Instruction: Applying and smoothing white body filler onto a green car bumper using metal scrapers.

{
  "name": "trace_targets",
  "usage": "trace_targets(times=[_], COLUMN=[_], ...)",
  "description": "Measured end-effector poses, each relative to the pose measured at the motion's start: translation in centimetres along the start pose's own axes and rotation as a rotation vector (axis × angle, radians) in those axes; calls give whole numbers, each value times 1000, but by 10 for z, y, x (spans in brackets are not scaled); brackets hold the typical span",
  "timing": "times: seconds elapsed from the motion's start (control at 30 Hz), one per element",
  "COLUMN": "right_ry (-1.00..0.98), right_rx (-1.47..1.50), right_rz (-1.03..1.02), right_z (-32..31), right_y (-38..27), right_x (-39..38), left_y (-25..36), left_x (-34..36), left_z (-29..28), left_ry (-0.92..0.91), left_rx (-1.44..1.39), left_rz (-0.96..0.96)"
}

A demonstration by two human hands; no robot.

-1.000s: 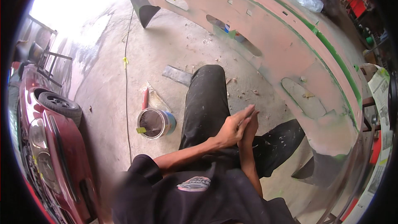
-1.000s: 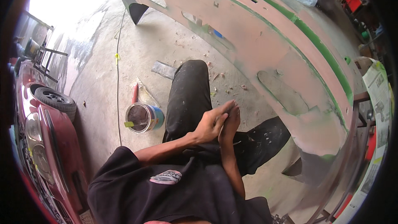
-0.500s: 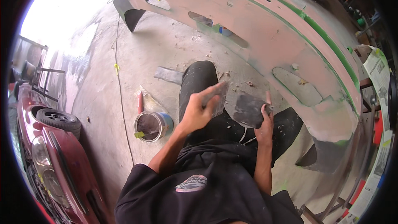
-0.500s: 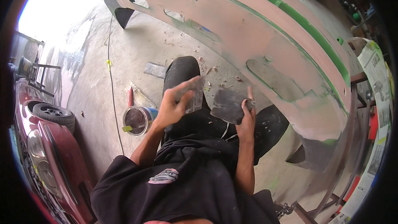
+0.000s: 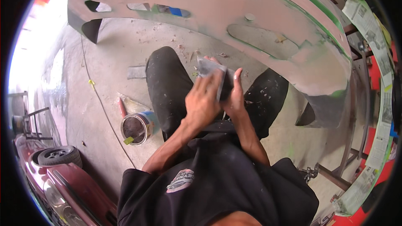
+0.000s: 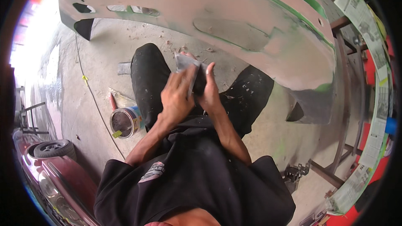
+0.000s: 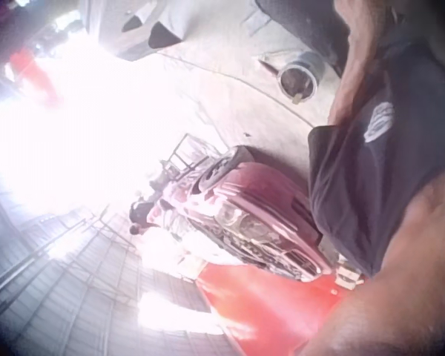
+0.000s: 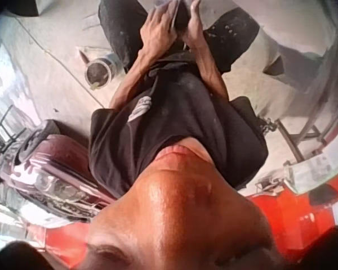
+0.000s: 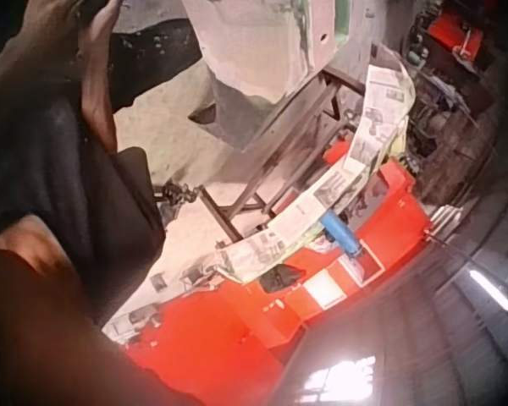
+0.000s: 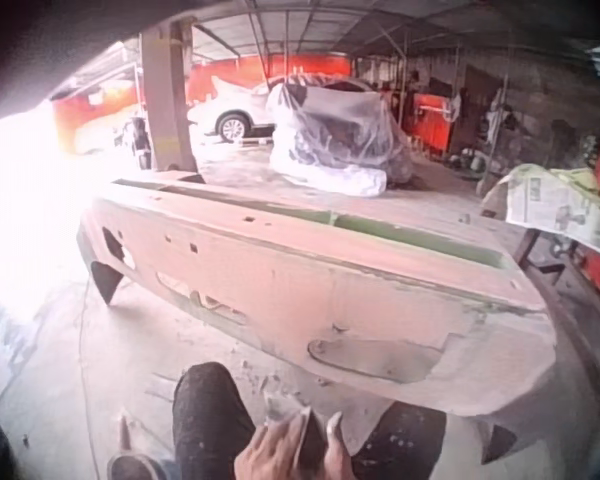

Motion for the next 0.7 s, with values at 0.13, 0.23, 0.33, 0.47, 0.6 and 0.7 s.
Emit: trace_targets(times=[0.13,0.23,0.33,0.47,0.6,0.7], right_ry=[77,149,374,103,454,527], right_rx=[-155,-53,-400,-842,-875,-905], right_rz=[-92,-121,87,-354,-202,-406], right_z=[-10,-20,-39,-8,-68,-77], right_y=[-5,-11,2,-32,-47,-64], right_x=[0,-1,-19,-24,-25,-25], left_y=[0,39,4,-58,-68,-67], left_x=[3,-13,7,42,28,23], left_z=[6,10,-1,-5,-19,-21], left_ry=[-11,-67,10,-95,-31,-107], left_rx=[52,0,75,-378,-429,-559], left_rz=[-84,136,-111,-238,-260,-335])
Point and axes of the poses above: each hand's wrist, its own x-axis towards the middle knuckle, its own z-axis out of the palm, y = z × x, the point moved 9 cm from there along x, towards the middle knuckle, and after that the axes turned 10 degrees about -z, right-handed, at the moved point
